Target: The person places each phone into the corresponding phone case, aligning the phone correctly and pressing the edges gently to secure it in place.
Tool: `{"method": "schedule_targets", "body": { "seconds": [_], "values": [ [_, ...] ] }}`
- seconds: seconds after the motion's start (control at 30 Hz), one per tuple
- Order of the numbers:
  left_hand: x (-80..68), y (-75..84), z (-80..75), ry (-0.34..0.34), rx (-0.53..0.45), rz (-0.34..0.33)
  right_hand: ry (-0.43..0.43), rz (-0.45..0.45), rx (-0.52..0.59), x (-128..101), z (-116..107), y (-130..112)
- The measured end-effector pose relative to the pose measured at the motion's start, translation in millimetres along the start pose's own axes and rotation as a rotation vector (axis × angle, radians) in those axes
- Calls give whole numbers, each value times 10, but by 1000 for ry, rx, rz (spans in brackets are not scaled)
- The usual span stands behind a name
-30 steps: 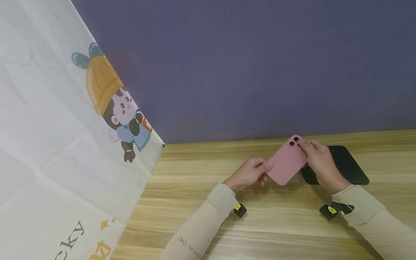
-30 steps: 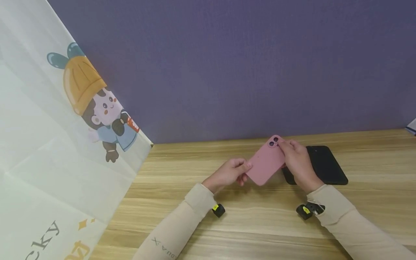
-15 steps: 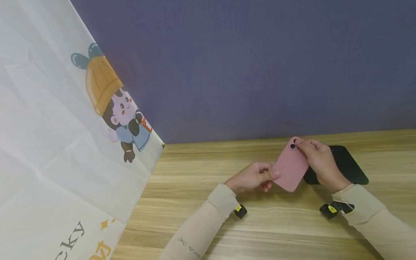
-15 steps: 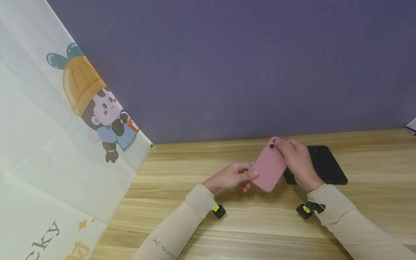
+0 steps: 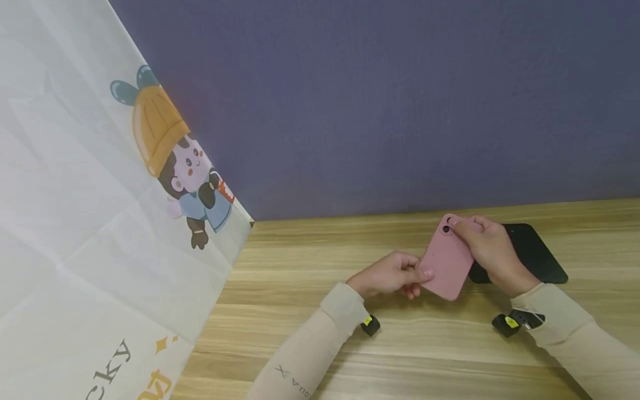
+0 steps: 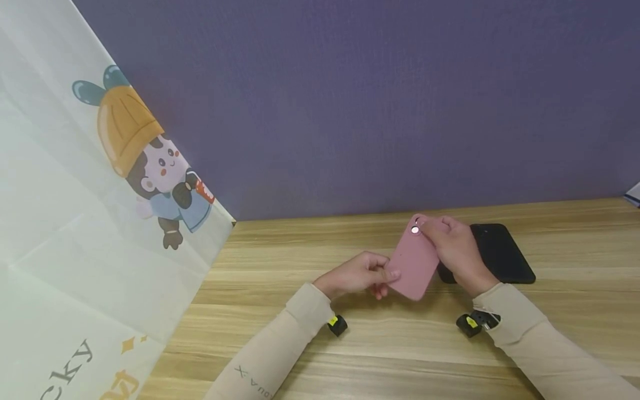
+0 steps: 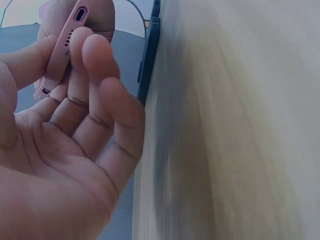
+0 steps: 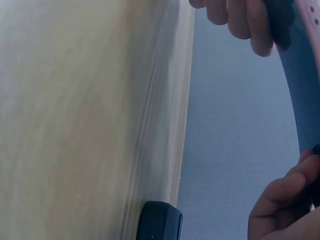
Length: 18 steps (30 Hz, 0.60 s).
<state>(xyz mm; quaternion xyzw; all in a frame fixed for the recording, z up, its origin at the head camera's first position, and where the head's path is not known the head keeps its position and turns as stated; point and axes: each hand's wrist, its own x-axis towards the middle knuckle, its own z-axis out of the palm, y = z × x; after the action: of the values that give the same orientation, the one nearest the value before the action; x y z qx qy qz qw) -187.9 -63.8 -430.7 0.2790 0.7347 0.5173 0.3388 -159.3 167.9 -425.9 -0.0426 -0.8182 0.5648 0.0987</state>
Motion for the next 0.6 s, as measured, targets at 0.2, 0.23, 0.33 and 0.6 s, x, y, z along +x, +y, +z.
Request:
{"method": "schedule_targets", "body": {
  "seconds": [0.2,0.23,0.33,0.6],
  "values": [
    [-17,10,-4,24,20,-48,-11,-35,-22,-22,45,-24],
    [-19,14,-6,30,27,-48,-10,-39,-21,-27,51,-29],
    [-23,27,-9,55,64,-36,-16,-40,-20,-39,49,-41],
    [-19,61,-22,201,76,49,-87,-96,-26,-54,83,-34]
  ]
}}
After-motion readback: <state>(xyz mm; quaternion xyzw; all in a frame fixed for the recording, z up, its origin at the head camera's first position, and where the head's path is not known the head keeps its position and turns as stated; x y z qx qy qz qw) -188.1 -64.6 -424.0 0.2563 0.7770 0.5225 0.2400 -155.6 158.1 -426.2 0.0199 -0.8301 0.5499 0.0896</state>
